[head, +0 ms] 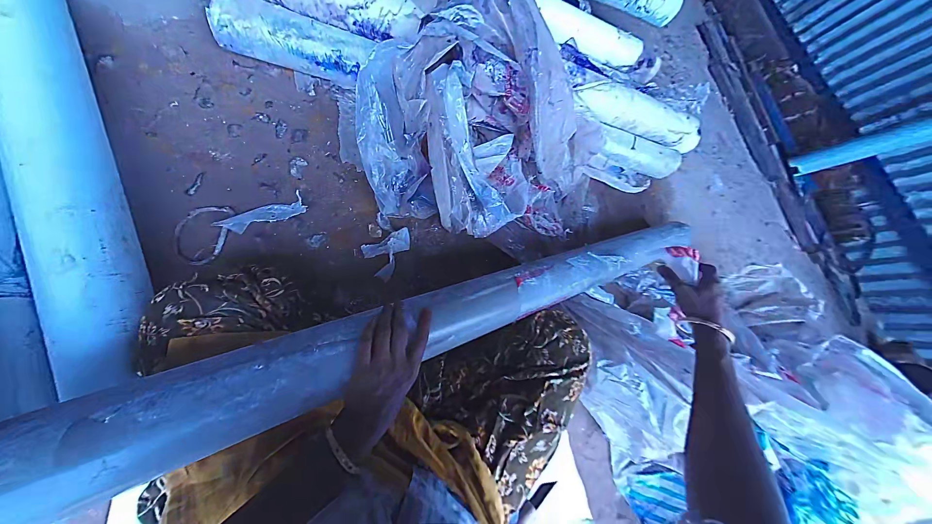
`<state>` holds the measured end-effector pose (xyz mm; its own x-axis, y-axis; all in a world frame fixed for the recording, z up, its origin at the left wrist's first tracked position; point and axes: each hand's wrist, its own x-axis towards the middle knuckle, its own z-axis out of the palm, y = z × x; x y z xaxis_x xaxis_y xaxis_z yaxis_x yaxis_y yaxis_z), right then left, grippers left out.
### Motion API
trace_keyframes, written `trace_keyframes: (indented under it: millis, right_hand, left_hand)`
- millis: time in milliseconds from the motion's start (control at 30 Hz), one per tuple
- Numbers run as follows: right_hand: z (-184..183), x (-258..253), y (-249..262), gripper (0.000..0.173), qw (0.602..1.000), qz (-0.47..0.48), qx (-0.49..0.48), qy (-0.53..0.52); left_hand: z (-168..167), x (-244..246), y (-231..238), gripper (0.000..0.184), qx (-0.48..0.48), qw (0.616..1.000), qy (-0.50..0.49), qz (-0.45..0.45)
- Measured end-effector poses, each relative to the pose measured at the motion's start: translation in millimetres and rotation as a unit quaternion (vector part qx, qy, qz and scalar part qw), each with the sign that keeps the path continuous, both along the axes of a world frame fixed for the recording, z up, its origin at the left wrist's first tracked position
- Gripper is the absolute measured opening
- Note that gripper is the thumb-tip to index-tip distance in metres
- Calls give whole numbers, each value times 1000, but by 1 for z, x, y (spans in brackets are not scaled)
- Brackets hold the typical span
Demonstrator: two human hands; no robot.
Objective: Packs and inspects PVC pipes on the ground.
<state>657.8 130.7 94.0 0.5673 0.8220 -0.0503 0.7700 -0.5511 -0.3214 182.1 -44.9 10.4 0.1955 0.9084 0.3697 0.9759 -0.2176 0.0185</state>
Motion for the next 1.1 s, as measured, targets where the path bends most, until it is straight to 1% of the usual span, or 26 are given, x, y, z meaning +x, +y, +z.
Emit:
trace_keyframes:
  millis: [33,67,100,133,167,233,267,333,400,433,467,533,567,600,633,667,700,767,800,867,900,933,967,1000,1033,1100]
  right_hand:
    - [-6,5,-12,89,992,24,-122,-28]
    - [-10,6,-22,95,979,37,-197,-20]
    - [-12,7,-31,90,977,41,-209,12]
    - [-13,7,-39,77,985,35,-157,65]
    - [-14,7,-43,64,991,13,-59,118]
    - [-15,3,-38,59,978,-77,131,140]
    - [-15,2,-34,54,971,-102,179,122]
    - [-20,12,-29,39,978,-80,187,36]
    - [-25,18,-34,46,986,-83,140,-42]
    - [-26,17,-37,38,982,-114,132,-69]
    - [-27,15,-39,30,975,-149,137,-86]
    - [-35,10,-42,25,961,-180,205,-41]
    - [-41,10,-43,26,957,-171,235,16]
    - [-40,6,-44,36,958,-152,217,108]
    - [-35,1,-45,49,962,-128,166,176]
    - [-31,-2,-45,53,971,-94,91,200]
    - [-31,0,-43,50,982,-64,19,175]
    - [-39,16,-35,41,993,-18,-114,-15]
    - [-39,18,-32,44,984,-20,-151,-90]
    - [-38,18,-19,49,983,9,-110,-148]
    - [-37,14,-9,49,986,48,-73,-141]
    - [-36,6,3,47,988,98,-45,-115]
    - [-38,-3,12,44,984,154,-22,-82]
    - [-40,-12,22,40,978,203,-12,-54]
    - [-41,-23,31,37,970,239,-15,-30]
    - [-41,-48,48,34,953,299,-51,-5]
  left_hand:
    - [-1,1,-1,65,7,1000,1,0]
    - [-2,1,-3,60,13,1000,2,0]
    - [-3,1,-3,58,16,1000,4,1]
    - [-3,1,-4,60,18,1000,5,2]
    - [-3,1,-4,62,16,1000,3,2]
    - [-4,1,-4,66,15,1000,-1,2]
    - [-5,1,-4,66,18,1000,-3,1]
    - [-5,1,-4,67,18,1000,-10,2]
    - [-5,1,-4,65,17,1000,-11,1]
    - [-5,1,-4,63,18,1000,-12,-1]
    - [-5,1,-4,62,18,1000,-12,-2]
    - [-7,1,-4,60,23,1000,-13,0]
    - [-8,1,-4,58,27,1000,-13,2]
    - [-9,1,-4,57,26,1000,-15,2]
    - [-9,1,-4,58,24,1000,-18,1]
    - [-10,1,-5,58,22,1000,-21,0]
    - [-10,1,-5,59,19,999,-25,-3]
    - [-10,1,-6,58,17,999,-28,-6]
    - [-10,1,-6,58,18,999,-29,-6]
    - [-10,1,-5,57,20,999,-32,-4]
    - [-8,1,-5,59,16,999,-37,-2]
    - [-4,1,-4,66,1,999,-46,-2]
    - [3,2,-3,80,-27,997,-65,-3]
    - [11,5,-1,95,-62,994,-86,-4]
    - [19,11,4,104,-94,990,-102,-10]
    - [33,29,19,110,-146,982,-117,-28]
